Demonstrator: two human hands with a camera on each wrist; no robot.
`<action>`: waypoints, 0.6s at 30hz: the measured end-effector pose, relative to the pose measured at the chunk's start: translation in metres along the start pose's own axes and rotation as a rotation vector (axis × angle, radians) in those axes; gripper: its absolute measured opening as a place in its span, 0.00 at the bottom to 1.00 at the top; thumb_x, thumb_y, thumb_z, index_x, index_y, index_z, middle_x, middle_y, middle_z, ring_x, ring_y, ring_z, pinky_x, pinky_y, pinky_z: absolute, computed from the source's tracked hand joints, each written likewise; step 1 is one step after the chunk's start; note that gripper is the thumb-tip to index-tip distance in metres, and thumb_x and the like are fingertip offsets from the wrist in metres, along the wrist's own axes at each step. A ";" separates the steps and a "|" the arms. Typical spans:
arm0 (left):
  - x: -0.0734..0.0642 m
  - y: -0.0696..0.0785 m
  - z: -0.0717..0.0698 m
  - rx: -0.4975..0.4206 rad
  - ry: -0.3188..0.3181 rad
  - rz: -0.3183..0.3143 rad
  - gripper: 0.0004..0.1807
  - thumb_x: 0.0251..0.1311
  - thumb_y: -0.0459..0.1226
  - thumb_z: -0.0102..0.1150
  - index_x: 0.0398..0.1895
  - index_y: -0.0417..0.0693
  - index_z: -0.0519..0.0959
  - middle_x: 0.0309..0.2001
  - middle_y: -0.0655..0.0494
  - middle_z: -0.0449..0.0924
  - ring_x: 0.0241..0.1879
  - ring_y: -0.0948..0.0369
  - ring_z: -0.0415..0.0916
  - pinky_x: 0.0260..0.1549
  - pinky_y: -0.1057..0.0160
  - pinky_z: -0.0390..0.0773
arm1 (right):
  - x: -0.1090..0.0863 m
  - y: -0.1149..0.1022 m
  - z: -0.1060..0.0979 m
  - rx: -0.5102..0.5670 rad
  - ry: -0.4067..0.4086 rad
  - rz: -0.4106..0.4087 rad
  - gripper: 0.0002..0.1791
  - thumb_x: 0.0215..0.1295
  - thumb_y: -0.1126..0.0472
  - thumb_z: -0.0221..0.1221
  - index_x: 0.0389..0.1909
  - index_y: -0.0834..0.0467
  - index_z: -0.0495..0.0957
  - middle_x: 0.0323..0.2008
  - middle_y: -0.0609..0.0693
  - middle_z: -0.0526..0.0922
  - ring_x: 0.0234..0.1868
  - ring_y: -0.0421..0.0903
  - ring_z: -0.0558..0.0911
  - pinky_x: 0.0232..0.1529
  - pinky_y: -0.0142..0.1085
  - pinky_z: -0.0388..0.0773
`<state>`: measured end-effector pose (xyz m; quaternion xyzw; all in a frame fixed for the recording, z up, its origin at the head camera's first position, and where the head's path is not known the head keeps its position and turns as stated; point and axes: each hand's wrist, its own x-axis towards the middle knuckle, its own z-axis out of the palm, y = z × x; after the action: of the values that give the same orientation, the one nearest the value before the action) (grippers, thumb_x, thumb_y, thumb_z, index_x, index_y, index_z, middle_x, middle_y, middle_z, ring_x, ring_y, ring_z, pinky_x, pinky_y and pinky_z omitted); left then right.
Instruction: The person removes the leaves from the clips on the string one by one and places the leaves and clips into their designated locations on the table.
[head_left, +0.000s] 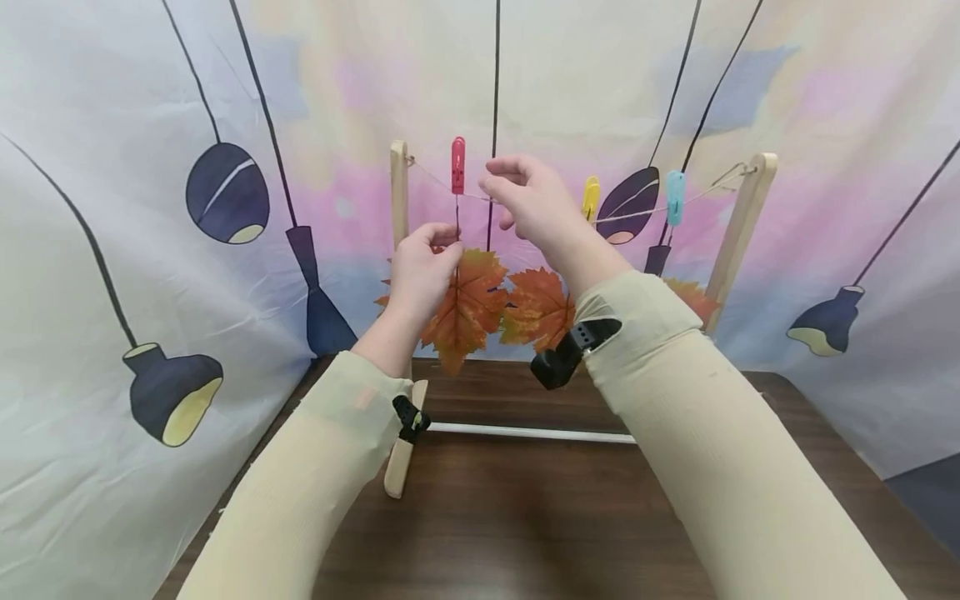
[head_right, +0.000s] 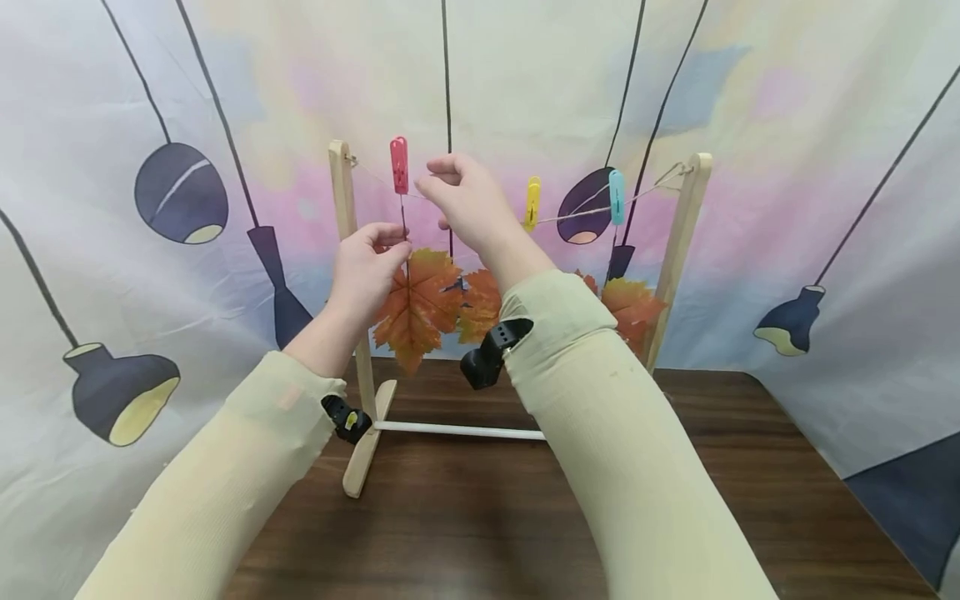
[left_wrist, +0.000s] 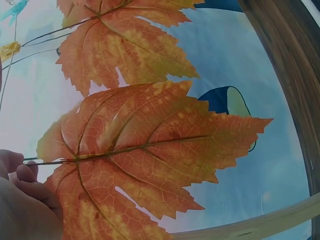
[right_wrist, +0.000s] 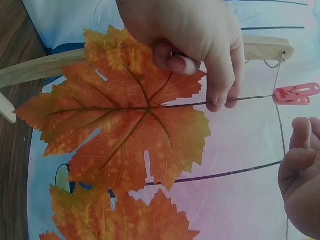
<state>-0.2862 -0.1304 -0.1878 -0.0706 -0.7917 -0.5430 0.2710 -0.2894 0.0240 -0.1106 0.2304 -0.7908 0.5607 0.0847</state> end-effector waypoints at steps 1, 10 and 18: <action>0.000 0.001 0.001 -0.002 0.005 0.004 0.15 0.64 0.37 0.54 0.52 0.42 0.77 0.47 0.51 0.78 0.44 0.59 0.73 0.40 0.62 0.75 | 0.000 -0.002 0.000 0.004 0.001 0.003 0.24 0.67 0.50 0.54 0.62 0.51 0.68 0.53 0.45 0.76 0.28 0.44 0.75 0.29 0.33 0.66; -0.004 0.003 0.001 0.009 0.030 0.011 0.12 0.65 0.36 0.53 0.49 0.45 0.77 0.45 0.53 0.78 0.39 0.60 0.72 0.34 0.65 0.72 | 0.002 -0.010 0.001 0.001 0.004 0.023 0.27 0.66 0.48 0.55 0.64 0.49 0.66 0.57 0.43 0.73 0.38 0.49 0.77 0.40 0.39 0.70; -0.009 0.000 0.001 -0.012 0.022 0.002 0.13 0.66 0.37 0.52 0.50 0.45 0.76 0.45 0.53 0.77 0.41 0.60 0.72 0.38 0.64 0.72 | 0.008 -0.016 0.002 0.043 0.001 0.033 0.27 0.66 0.49 0.56 0.64 0.49 0.66 0.58 0.42 0.72 0.34 0.46 0.76 0.37 0.37 0.68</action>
<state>-0.2785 -0.1281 -0.1925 -0.0672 -0.7853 -0.5483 0.2796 -0.2887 0.0155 -0.0949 0.2189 -0.7823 0.5789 0.0708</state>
